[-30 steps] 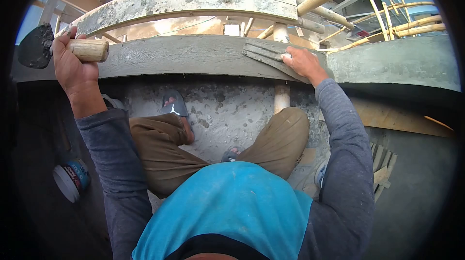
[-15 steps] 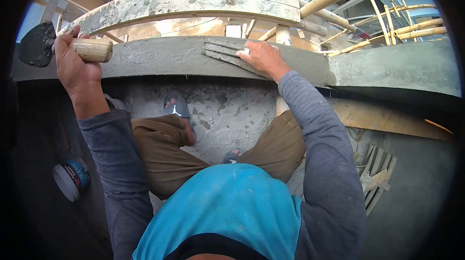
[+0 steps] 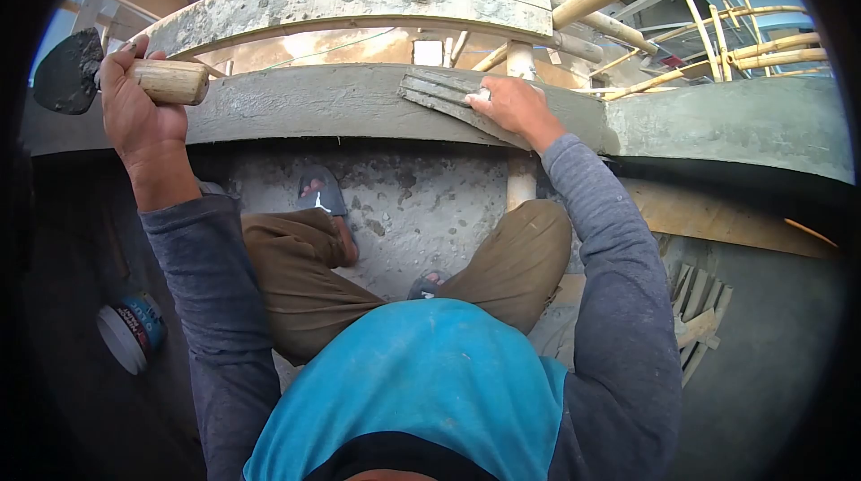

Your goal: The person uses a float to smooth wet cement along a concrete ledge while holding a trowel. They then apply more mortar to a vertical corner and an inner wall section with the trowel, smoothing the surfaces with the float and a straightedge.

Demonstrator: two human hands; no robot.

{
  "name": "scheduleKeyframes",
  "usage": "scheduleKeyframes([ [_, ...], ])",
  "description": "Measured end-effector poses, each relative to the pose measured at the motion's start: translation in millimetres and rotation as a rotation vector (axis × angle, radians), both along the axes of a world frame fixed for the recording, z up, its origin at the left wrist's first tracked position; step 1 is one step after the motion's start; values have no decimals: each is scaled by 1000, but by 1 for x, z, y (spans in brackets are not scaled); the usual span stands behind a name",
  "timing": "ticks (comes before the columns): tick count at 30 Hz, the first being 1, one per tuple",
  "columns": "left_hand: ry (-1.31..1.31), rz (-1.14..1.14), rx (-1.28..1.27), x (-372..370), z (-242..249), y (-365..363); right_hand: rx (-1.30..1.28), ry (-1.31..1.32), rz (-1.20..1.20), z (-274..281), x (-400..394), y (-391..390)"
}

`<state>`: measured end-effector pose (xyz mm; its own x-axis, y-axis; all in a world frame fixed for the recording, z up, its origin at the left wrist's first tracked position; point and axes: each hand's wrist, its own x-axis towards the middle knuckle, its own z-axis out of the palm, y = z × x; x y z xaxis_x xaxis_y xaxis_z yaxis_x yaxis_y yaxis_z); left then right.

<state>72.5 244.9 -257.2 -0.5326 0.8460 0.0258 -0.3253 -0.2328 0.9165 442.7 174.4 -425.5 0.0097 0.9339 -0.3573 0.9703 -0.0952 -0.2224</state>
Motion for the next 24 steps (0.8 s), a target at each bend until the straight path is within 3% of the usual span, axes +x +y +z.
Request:
scheduleKeyframes([
  [24, -2, -26, -4, 16, -3, 4, -1, -101, -115, 6, 74, -49],
])
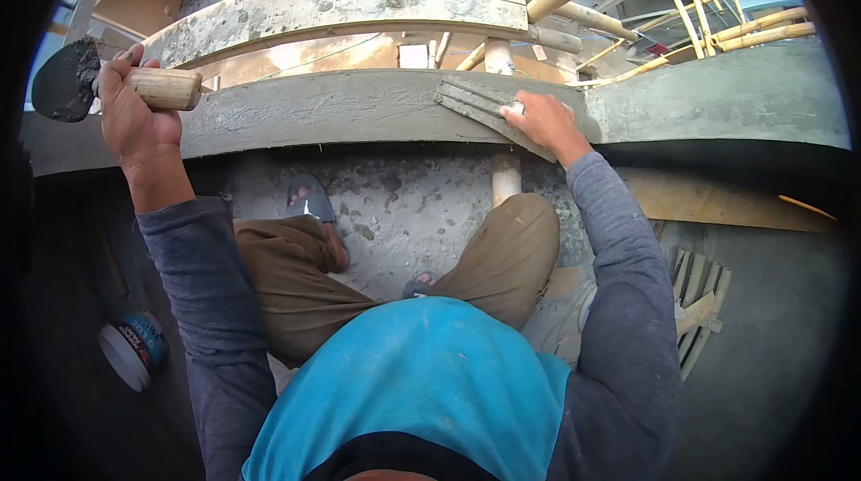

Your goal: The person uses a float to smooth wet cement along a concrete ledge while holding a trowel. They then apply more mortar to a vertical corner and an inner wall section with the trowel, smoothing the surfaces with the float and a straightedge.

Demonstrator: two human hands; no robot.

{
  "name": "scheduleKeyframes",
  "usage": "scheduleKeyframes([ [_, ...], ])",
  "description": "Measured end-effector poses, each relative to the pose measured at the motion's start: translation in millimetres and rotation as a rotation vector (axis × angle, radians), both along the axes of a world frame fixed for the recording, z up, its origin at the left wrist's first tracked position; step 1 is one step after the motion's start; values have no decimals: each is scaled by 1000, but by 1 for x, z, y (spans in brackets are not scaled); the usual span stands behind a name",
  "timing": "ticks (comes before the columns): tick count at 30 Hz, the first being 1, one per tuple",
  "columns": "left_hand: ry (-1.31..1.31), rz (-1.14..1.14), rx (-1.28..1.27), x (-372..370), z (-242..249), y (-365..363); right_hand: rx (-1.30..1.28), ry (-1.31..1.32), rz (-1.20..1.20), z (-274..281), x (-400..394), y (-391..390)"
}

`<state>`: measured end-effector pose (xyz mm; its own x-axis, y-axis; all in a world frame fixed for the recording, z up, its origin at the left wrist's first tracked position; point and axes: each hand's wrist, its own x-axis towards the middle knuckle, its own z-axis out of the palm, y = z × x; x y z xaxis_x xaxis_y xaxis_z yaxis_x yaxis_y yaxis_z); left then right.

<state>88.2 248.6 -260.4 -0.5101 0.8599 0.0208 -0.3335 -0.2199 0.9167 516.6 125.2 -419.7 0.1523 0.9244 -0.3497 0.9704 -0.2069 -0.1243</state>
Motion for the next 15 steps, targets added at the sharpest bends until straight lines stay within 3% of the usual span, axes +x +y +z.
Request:
scheduleKeyframes([
  [15, -11, -10, 10, -2, -5, 5, 40, -60, -94, -1, 40, -29],
])
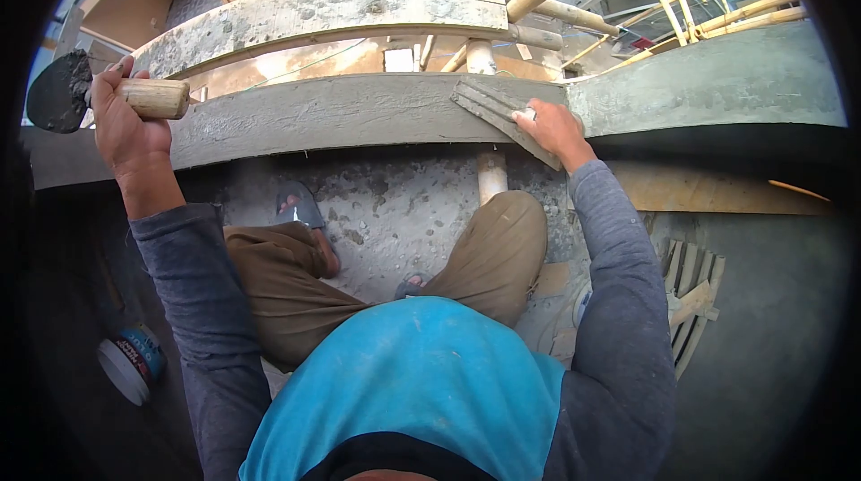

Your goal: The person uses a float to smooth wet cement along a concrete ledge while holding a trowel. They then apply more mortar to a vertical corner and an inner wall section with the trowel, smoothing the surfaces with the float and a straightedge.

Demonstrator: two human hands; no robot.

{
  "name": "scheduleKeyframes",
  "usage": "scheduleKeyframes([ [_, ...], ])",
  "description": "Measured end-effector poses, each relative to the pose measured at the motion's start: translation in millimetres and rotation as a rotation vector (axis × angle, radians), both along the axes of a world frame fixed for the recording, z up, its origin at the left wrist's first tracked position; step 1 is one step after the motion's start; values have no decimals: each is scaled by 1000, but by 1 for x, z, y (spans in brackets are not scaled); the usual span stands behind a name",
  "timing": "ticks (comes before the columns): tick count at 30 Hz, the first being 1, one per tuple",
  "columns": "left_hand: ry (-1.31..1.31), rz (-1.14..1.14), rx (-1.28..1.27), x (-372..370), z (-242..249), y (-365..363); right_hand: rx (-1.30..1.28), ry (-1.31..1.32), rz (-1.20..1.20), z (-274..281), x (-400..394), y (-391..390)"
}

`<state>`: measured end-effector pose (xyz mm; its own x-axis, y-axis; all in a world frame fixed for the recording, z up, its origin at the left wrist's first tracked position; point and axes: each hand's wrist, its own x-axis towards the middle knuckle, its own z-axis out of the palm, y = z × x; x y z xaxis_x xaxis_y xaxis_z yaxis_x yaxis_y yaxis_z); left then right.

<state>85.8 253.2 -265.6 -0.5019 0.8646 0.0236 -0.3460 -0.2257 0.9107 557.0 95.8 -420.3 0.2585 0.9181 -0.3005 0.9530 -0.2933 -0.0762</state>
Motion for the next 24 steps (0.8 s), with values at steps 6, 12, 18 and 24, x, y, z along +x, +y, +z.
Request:
scheduleKeyframes([
  [6, -18, -6, -9, 0, -1, 2, 5, 14, -53, -3, 26, -25],
  [12, -5, -5, -14, 0, 0, 3, 57, 35, -190, 7, 5, -47],
  [18, -7, -27, -15, 8, 2, 2, 78, 140, -49, -6, -57, -1],
  [24, -13, 0, -12, -3, 3, 1, 68, 141, 60, -10, -62, 17],
])
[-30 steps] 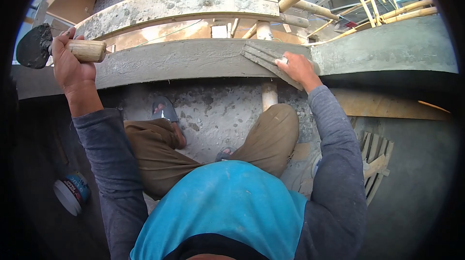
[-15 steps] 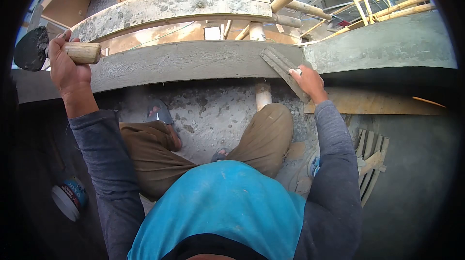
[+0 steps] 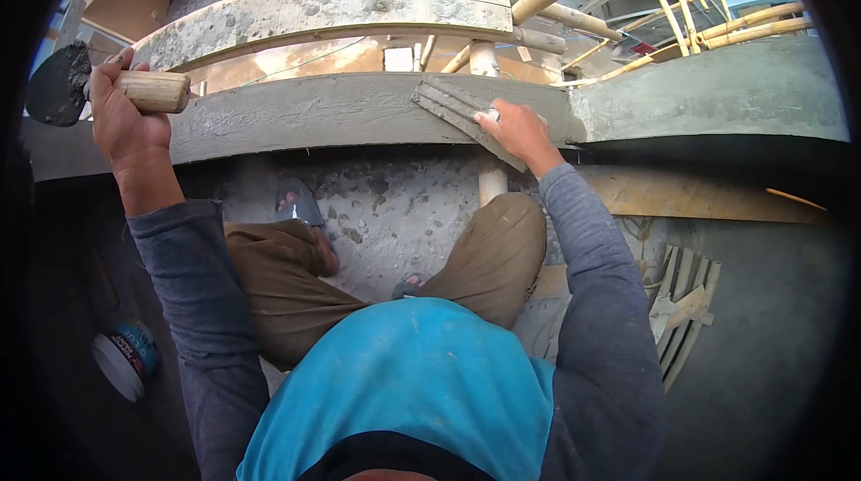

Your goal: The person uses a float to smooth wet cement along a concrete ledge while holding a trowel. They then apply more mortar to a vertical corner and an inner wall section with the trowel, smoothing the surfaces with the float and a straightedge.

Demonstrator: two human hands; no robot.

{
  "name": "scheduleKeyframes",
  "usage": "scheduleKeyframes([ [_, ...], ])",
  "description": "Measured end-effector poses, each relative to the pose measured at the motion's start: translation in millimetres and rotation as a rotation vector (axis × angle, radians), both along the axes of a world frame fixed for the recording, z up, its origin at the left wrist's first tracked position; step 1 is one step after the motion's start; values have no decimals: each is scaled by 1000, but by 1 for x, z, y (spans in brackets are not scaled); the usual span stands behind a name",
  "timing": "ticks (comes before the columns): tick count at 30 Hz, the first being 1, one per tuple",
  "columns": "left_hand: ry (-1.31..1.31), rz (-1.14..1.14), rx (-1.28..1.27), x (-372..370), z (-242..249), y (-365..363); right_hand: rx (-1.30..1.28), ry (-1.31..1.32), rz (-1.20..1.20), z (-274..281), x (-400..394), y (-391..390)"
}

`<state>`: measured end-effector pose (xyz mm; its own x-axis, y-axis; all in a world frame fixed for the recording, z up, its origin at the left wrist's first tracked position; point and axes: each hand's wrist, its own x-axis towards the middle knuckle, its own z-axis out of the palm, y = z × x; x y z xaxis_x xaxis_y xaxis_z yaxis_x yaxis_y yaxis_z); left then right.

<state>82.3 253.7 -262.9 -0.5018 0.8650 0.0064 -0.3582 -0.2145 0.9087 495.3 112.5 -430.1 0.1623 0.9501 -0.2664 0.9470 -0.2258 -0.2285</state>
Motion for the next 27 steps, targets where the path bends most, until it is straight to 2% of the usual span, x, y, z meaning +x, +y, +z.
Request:
scheduleKeyframes([
  [9, -1, -10, -1, 5, 2, 0, 7, -94, -25, 5, 17, -12],
  [11, 9, -3, -20, 1, 2, -1, -6, -104, -89, 5, 21, -18],
  [16, 4, -4, 29, -3, -2, 3, 20, -55, -69, 0, 2, -19],
  [20, -4, -9, -27, 10, 2, -1, 72, -6, -52, -4, -20, -2],
  [27, 11, -28, 7, 1, -4, 6, 27, -53, -45, -1, -3, -7],
])
